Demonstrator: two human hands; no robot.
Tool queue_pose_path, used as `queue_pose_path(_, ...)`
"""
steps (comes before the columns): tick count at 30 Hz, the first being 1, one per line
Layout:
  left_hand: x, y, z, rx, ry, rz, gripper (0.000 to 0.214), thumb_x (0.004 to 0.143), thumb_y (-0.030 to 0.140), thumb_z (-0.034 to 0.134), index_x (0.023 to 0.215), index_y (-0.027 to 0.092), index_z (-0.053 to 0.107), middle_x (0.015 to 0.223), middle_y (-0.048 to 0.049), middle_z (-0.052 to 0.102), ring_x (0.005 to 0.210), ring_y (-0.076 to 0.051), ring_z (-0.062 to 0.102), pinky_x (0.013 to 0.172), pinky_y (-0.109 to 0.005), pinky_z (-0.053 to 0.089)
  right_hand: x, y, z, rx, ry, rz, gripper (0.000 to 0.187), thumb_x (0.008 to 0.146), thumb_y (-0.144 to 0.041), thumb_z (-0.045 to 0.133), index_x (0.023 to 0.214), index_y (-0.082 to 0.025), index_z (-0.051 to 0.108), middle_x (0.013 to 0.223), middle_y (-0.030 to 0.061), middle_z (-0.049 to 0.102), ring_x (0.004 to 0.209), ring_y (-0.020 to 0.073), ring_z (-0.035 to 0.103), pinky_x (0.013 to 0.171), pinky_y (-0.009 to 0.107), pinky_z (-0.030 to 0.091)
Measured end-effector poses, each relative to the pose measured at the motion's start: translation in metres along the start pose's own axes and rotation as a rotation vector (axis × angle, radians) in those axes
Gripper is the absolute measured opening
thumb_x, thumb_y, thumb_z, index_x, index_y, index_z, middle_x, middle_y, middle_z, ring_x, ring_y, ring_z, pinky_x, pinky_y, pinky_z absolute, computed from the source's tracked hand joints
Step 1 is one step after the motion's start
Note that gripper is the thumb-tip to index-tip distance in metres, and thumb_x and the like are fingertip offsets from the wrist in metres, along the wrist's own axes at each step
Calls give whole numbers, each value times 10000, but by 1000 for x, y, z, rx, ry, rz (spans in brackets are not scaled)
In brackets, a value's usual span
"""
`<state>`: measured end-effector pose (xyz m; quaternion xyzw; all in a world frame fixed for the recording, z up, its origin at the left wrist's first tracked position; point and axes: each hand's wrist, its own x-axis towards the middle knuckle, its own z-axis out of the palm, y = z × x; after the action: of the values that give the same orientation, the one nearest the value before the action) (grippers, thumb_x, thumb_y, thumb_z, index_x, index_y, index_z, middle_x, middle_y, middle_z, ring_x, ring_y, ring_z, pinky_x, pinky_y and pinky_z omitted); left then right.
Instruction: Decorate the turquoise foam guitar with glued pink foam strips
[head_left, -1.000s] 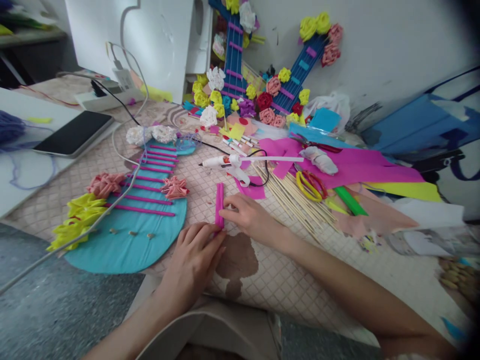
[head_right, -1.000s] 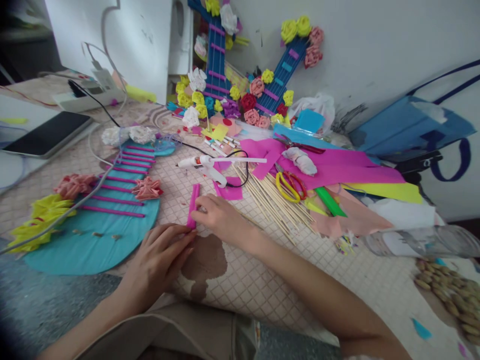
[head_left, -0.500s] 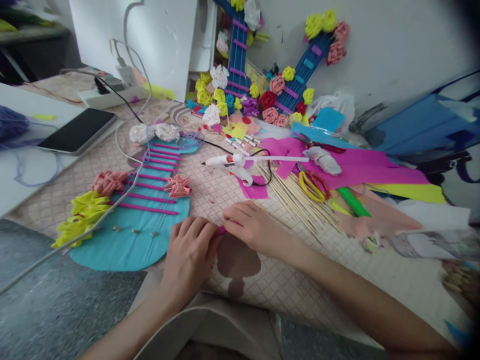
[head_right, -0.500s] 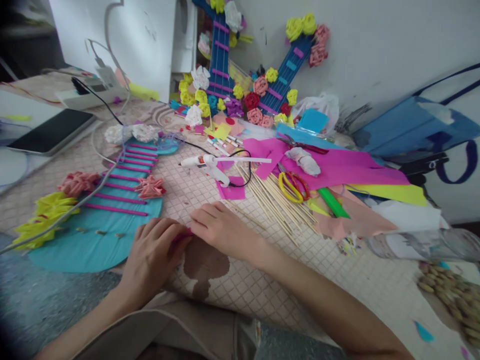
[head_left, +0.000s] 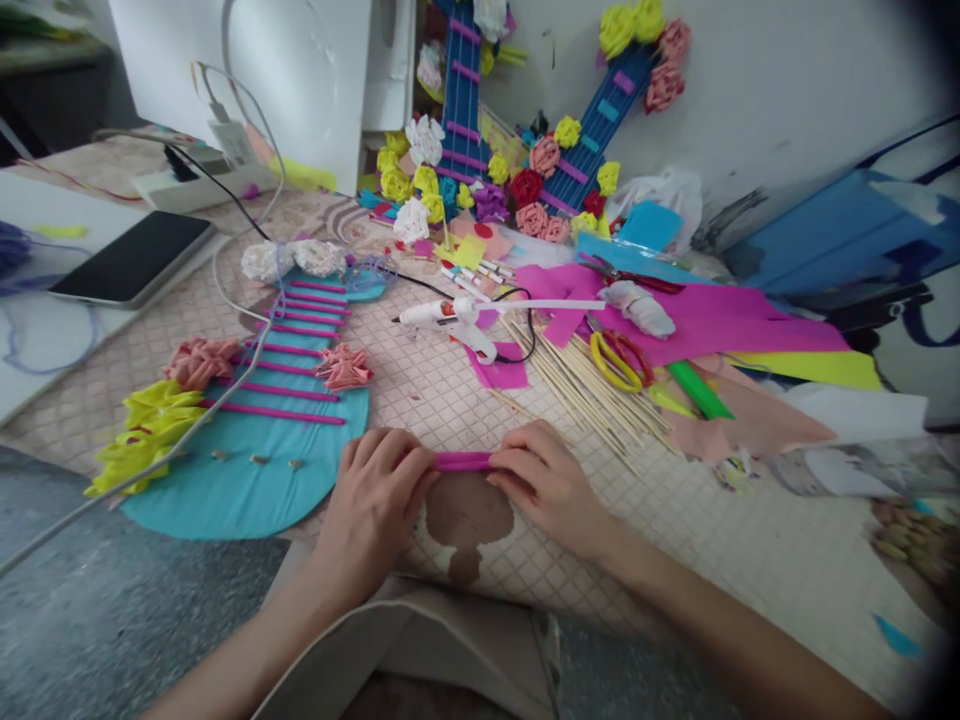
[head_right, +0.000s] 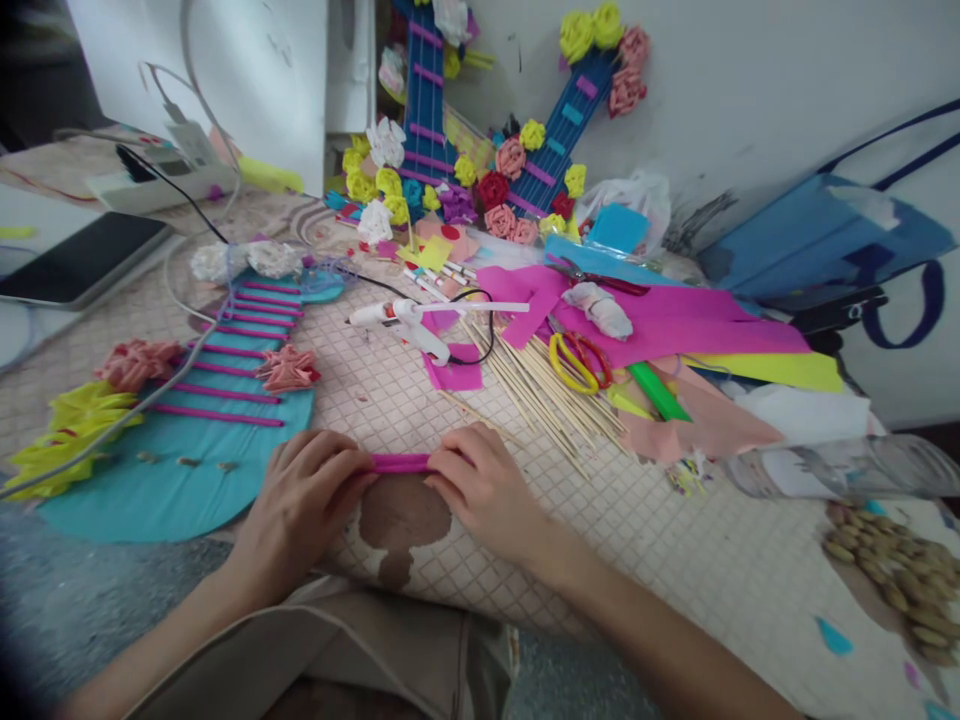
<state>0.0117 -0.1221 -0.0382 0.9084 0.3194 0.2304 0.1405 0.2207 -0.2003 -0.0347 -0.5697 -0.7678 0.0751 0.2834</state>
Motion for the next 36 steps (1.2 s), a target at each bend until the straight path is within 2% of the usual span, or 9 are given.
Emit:
queue_pose_path(13,3,0,1,-66,-42,64,102,904,182,513,914,196,613,886,-49,603,870,-219,485,772,-395,376,-1,0,8,-12,-37,12,123,926,-204,517,856,-164,610,863,64,583,846,200,476,771,374,437)
queue_pose_path(19,3,0,1,-90,-65,83,124,904,173,508,861,192,623,842,-43,612,853,-222,487,762,-395,362,-8,0,3,38,-29,46,51,903,-204,559,909,-173,600,900,59,586,871,199,492,800,386,445)
queue_pose_path(22,3,-1,2,-105,-58,87,127,909,174,504,864,193,622,842,-39,612,851,-213,486,770,-391,362,-9,-1,-2,74,17,85,111,897,-204,563,998,-179,601,975,76,580,951,214,497,851,414,452)
queue_pose_path(24,3,-2,2,-107,-65,87,128,908,169,502,872,200,621,848,-38,613,854,-210,486,774,-390,363,-7,-1,-5,65,-1,65,164,902,-218,549,1052,-198,612,1086,93,564,1053,239,472,906,452,438)
queue_pose_path(27,4,-2,1,-103,-79,87,136,910,167,493,874,200,619,849,-40,611,853,-213,486,768,-392,366,-2,1,-5,-24,-59,20,235,907,-253,538,1124,-218,619,1255,111,513,1185,284,398,975,518,393)
queue_pose_path(29,5,-2,0,-106,-84,87,138,911,168,490,864,194,618,843,-42,609,855,-216,487,769,-395,369,-1,3,-5,-83,-9,50,266,911,-245,527,1160,-197,606,1299,131,491,1208,297,383,993,537,375)
queue_pose_path(31,6,-2,0,-115,-86,86,132,909,166,494,864,191,616,845,-43,609,859,-217,488,775,-397,372,-3,4,-7,-79,91,87,268,915,-207,508,1169,-190,592,1249,135,517,1162,281,430,970,518,400)
queue_pose_path(33,6,-3,0,-127,-85,86,124,907,163,498,872,191,614,853,-43,610,861,-214,488,781,-396,373,-7,4,-9,-22,144,94,231,911,-174,509,1120,-206,601,1106,107,571,1045,245,500,889,462,456)
queue_pose_path(36,5,-3,0,-134,-86,84,124,907,161,498,884,195,615,862,-42,610,867,-213,487,783,-396,371,-14,0,-10,51,95,73,135,898,-151,537,987,-208,622,908,60,588,881,201,528,775,381,482)
